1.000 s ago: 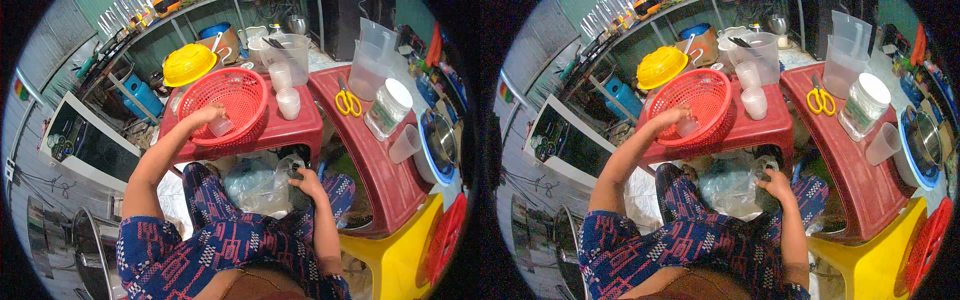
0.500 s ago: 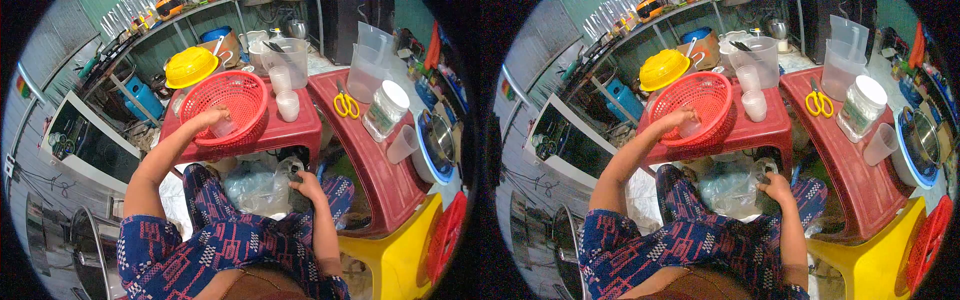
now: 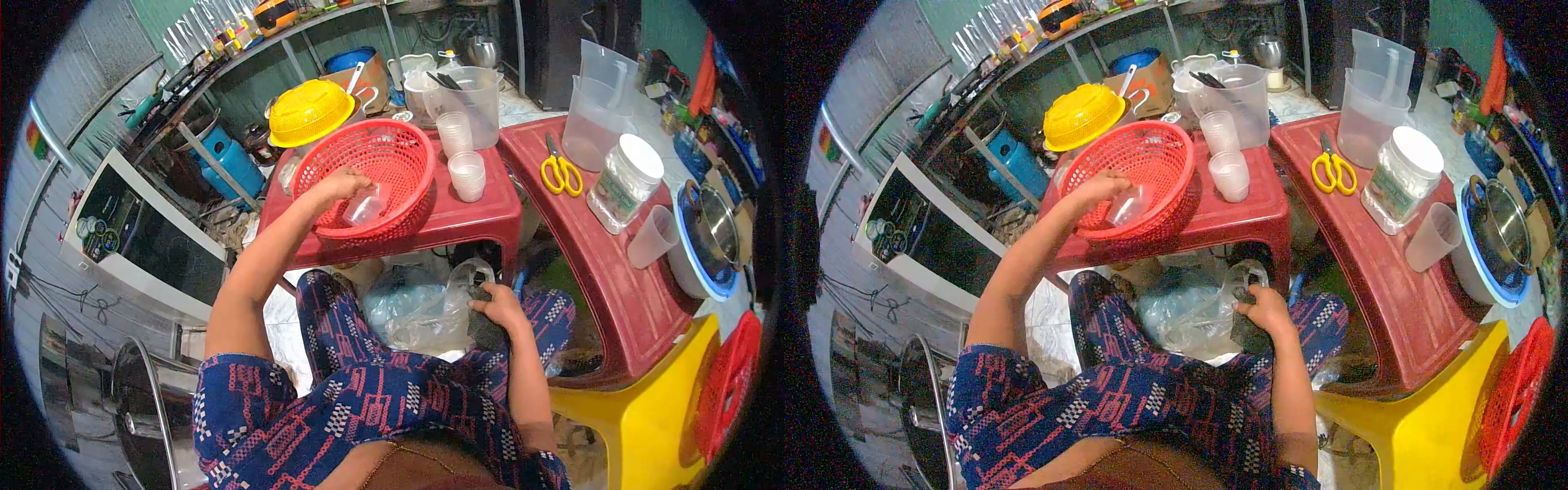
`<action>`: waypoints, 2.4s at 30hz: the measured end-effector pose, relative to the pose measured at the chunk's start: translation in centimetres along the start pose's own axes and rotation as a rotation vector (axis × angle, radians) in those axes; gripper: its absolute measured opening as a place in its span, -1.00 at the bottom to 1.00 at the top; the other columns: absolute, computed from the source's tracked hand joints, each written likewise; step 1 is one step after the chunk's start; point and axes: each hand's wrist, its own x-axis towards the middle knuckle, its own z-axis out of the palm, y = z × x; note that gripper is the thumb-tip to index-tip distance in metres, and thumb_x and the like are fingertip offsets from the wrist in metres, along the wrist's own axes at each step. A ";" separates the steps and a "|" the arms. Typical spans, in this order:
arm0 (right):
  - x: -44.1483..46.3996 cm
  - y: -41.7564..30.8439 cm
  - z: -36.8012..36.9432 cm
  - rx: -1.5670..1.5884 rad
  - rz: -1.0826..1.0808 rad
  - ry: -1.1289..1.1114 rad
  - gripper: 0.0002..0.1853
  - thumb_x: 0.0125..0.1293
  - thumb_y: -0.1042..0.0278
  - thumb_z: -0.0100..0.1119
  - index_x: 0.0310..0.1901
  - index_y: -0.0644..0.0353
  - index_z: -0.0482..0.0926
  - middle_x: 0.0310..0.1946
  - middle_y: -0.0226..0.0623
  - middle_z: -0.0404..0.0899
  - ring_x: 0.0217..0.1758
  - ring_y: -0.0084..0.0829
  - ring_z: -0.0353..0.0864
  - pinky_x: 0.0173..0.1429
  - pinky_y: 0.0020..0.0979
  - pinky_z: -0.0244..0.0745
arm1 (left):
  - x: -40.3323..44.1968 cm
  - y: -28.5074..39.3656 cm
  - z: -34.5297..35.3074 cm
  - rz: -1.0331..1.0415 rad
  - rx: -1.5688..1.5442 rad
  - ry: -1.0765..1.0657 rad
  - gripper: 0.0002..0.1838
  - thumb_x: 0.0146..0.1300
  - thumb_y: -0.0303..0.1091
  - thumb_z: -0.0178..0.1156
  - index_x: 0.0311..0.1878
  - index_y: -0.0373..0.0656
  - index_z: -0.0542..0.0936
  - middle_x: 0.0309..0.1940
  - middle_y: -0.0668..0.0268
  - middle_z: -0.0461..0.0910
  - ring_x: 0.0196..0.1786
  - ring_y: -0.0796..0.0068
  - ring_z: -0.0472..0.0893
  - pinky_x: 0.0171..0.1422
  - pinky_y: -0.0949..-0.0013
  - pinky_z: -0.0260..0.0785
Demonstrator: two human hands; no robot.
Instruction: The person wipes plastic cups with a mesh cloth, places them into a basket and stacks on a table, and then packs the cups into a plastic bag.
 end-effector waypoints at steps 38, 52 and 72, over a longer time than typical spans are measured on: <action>-2.2 -9.0 -6.0 1.398 -0.052 0.067 -0.75 0.22 0.38 0.12 -0.09 0.24 0.48 -0.26 -0.26 0.56 -0.28 -0.49 0.56 -0.25 -0.49 0.50 | -13.0 6.6 19.8 1.281 0.252 0.168 -0.78 0.02 -0.40 0.22 -0.20 -0.09 0.54 -0.25 0.24 0.44 -0.19 0.20 0.47 -0.13 0.23 0.36; -3.7 -9.7 -0.3 0.409 -0.268 0.811 -0.79 0.27 0.52 -0.07 -0.08 0.37 0.41 -0.15 -0.20 0.43 -0.08 -0.36 0.41 0.08 -0.39 0.30 | -12.3 7.4 22.7 0.490 -0.679 0.237 -0.71 0.34 -0.25 0.07 -0.46 -0.21 0.50 -0.61 0.54 0.35 -0.56 0.80 0.26 -0.50 0.60 0.14; -2.3 -9.1 -4.9 0.891 -0.063 0.310 -0.81 0.18 0.49 0.04 -0.18 0.30 0.55 -0.24 -0.28 0.55 -0.24 -0.47 0.52 -0.09 -0.51 0.40 | -13.2 5.8 23.4 0.852 -0.231 0.096 -0.84 0.22 -0.41 0.10 -0.41 -0.30 0.45 -0.56 0.29 0.33 -0.49 0.48 0.39 -0.40 0.35 0.24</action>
